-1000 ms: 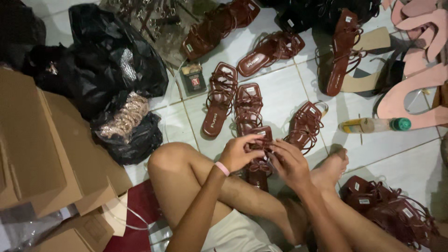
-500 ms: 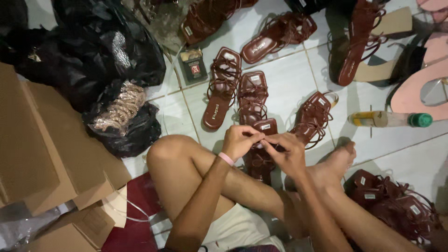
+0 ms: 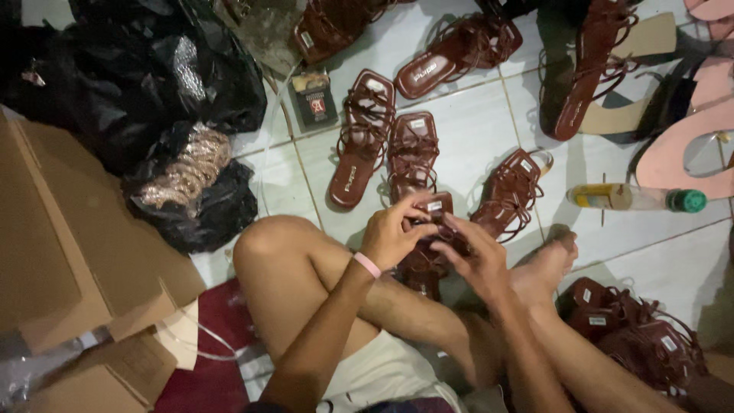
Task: The person sits on the floor and assembles brown strappy sandals by threading and tying the straps. They handle multiple pairs of sandals, using a small bottle to apply a substance to the straps before tying them. The workspace is cluttered with shoe parts and packaging.
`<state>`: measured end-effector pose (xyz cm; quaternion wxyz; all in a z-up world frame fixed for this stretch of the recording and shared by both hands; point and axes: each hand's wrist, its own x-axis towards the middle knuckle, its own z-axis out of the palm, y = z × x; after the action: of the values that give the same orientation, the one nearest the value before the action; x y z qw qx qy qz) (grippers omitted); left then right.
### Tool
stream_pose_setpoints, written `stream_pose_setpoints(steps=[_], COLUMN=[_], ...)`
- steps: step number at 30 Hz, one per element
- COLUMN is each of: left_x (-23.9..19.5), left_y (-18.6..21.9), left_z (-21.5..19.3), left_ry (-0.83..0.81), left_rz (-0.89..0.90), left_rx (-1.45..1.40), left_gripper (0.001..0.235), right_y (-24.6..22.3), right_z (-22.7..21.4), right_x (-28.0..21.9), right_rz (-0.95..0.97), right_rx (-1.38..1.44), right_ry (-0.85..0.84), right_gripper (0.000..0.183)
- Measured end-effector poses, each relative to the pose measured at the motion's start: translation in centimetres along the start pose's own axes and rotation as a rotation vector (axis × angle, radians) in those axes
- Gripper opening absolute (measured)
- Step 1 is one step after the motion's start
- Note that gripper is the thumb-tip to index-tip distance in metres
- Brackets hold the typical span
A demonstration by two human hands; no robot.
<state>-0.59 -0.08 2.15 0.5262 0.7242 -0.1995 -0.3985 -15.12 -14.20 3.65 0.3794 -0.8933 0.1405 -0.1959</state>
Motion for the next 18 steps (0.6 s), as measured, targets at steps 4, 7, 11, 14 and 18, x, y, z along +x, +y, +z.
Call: stream_pose_setpoints(steps=[4,7,11,14,18], left_x=[-1.5,-1.6,-1.1,-1.0,-1.2], left_y=[0.4,-0.2,-1.2,-1.3,-0.7], left_z=[0.3,1.2,1.8,1.9,2.1], left_ry=[0.093,0.08,0.135,0.165,0.168], left_rz=[0.492,0.441,0.444,0.436,0.413], left_rx=[0.3,0.378,0.385,0.364,0.343], left_gripper=[0.058,0.042,0.029,0.022,0.018], right_y=[1.2,1.4,1.3,0.7,-0.1], right_z=[0.8,1.3,1.0,0.4,-0.3], right_x=[-2.2,-2.8,-2.3,-2.0,-1.0], right_rz=[-0.071,-0.14,-0.202,-0.248,-0.275], right_rx=[-0.102,-0.196,-0.268,-0.32,-0.521], right_ry=[0.058,0.087,0.077,0.038,-0.038], right_gripper=[0.019,0.022,0.028,0.035,0.024])
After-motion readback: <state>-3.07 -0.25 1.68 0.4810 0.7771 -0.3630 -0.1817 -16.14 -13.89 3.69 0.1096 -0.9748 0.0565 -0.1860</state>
